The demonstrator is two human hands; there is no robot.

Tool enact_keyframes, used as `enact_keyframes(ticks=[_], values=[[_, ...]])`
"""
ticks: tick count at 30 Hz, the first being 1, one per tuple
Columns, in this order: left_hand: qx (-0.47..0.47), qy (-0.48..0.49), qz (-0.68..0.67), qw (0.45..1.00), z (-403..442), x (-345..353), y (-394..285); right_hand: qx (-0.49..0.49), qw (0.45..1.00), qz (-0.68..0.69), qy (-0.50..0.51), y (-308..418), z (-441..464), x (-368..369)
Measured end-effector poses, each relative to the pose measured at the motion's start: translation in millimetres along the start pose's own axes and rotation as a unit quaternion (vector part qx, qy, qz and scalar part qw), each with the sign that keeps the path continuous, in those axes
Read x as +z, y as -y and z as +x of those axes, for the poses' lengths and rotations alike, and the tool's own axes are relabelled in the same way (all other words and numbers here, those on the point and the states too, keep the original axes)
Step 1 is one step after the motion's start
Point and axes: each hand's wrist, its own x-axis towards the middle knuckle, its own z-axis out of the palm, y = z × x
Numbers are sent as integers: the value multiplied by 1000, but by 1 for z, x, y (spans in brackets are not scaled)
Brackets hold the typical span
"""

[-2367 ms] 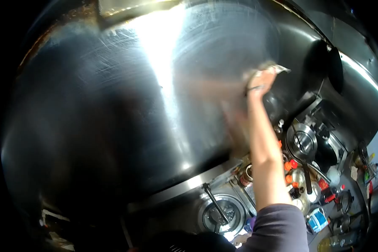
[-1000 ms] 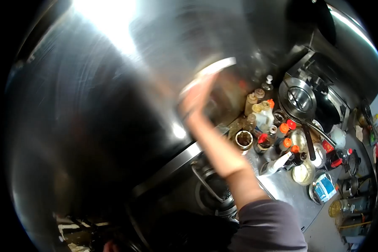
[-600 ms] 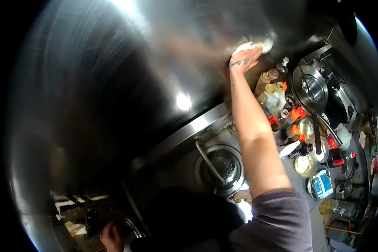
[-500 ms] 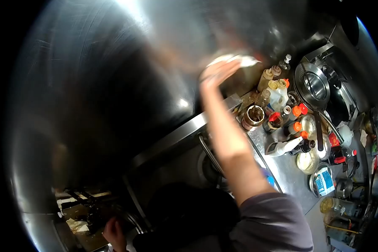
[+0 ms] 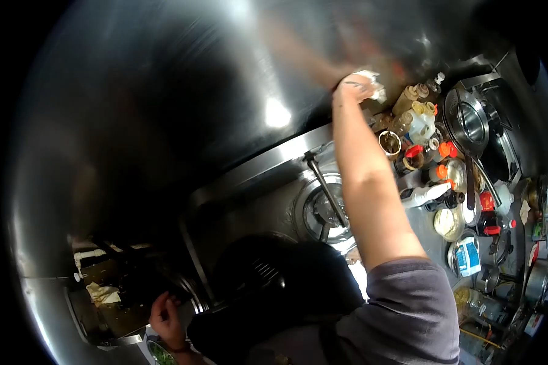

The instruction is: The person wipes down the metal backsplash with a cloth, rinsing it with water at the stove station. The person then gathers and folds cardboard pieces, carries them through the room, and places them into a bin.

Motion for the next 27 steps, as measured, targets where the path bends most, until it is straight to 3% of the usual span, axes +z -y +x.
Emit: enact_keyframes(ticks=[2, 4, 6, 8, 11, 12, 14, 16, 17, 18, 20, 21, 22, 24, 26, 27], values=[[22, -30, -134, 990, 2, 23, -10, 19, 999, 24, 10, -8, -65, 1], [27, 17, -175, 984, 11, 50, -31, 57, 996, 50, 54, -11, -156, 1], [85, 88, -228, 966, 20, 81, -34, 135, 979, 81, 125, -4, -256, -4], [146, 140, -199, 959, 21, 103, -18, 257, 936, 111, 215, 13, -349, -13], [148, 196, -115, 963, 20, 110, 18, 478, 786, 145, 364, 57, -449, -34], [156, 169, -119, 966, 21, 110, 26, 535, 719, 158, 415, 77, -469, -43], [88, 180, -136, 970, 22, 105, 41, 589, 590, 203, 515, 123, -474, -66], [103, 141, -167, 970, 24, 98, 45, 512, 483, 316, 636, 146, -442, -74], [91, 140, -171, 971, 24, 94, 47, 459, 470, 389, 646, 163, -404, -85], [78, 141, -177, 971, 24, 90, 48, 386, 521, 424, 633, 191, -354, -111], [96, 149, -168, 970, 25, 83, 52, 92, 453, 526, 714, 215, -241, -137], [98, 155, -169, 968, 22, 78, 46, -9, 699, 508, 503, 224, -209, -131], [115, 155, -175, 965, 21, 76, 44, -154, 815, 423, 365, 243, -178, -136], [137, 172, -181, 958, 18, 68, 31, -365, 801, 443, 169, 254, -140, -95], [141, 185, -183, 955, 15, 71, 32, -514, 769, 355, -135, 258, -127, -39], [148, 196, -182, 952, 17, 75, 32, -507, 776, 374, -38, 265, -183, -42]])
